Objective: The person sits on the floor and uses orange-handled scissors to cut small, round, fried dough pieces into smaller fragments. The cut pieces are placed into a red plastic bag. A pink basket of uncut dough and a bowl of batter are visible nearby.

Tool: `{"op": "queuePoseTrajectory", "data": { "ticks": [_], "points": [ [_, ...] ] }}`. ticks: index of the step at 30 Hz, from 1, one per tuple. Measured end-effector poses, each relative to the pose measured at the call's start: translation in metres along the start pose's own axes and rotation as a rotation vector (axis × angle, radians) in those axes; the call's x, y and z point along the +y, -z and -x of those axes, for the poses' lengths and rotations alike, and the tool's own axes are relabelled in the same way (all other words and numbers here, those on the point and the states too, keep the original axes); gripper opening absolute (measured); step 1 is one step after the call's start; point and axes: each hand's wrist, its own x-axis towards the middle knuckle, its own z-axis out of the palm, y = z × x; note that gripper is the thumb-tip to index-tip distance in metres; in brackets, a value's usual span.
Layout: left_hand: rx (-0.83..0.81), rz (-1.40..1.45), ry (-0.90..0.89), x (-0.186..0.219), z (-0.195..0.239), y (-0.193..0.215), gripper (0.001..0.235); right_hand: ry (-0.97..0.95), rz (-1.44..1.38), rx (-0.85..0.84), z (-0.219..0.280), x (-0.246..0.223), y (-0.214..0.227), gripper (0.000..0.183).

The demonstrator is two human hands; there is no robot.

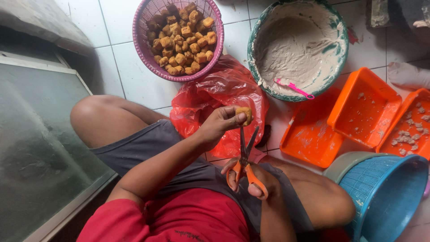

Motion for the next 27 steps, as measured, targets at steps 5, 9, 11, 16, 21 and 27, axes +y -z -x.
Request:
{"op": "queuePoseTrajectory", "data": {
  "ticks": [5,9,11,16,21,27],
  "points": [
    [0.118,0.065,0.069,0.008,-0.001,0.001,0.026,-0.037,0.082,-0.017,0.001,-0.005,0.0,0.109],
    [0.04,0.022,-0.015,0.001,0.002,0.0,0.023,-0.026,0.11,0.033,0.001,-0.008,-0.004,0.106],
    [-0.001,-0.004,-0.017,-0.006,0.005,-0.003,0.022,-0.022,0.094,0.044,0.001,-0.009,-0.003,0.105],
    [-0.052,0.046,0.088,-0.025,0.016,-0.011,0.02,-0.006,0.003,0.051,0.0,0.003,0.01,0.093],
    [-0.023,-0.215,-0.004,-0.016,0.02,-0.016,0.021,-0.179,0.174,0.358,0.0,0.024,0.017,0.042],
    [0.061,-0.281,-0.059,-0.003,0.023,-0.028,0.034,-0.075,-0.01,0.342,-0.001,0.041,0.023,0.033]
  ]
}}
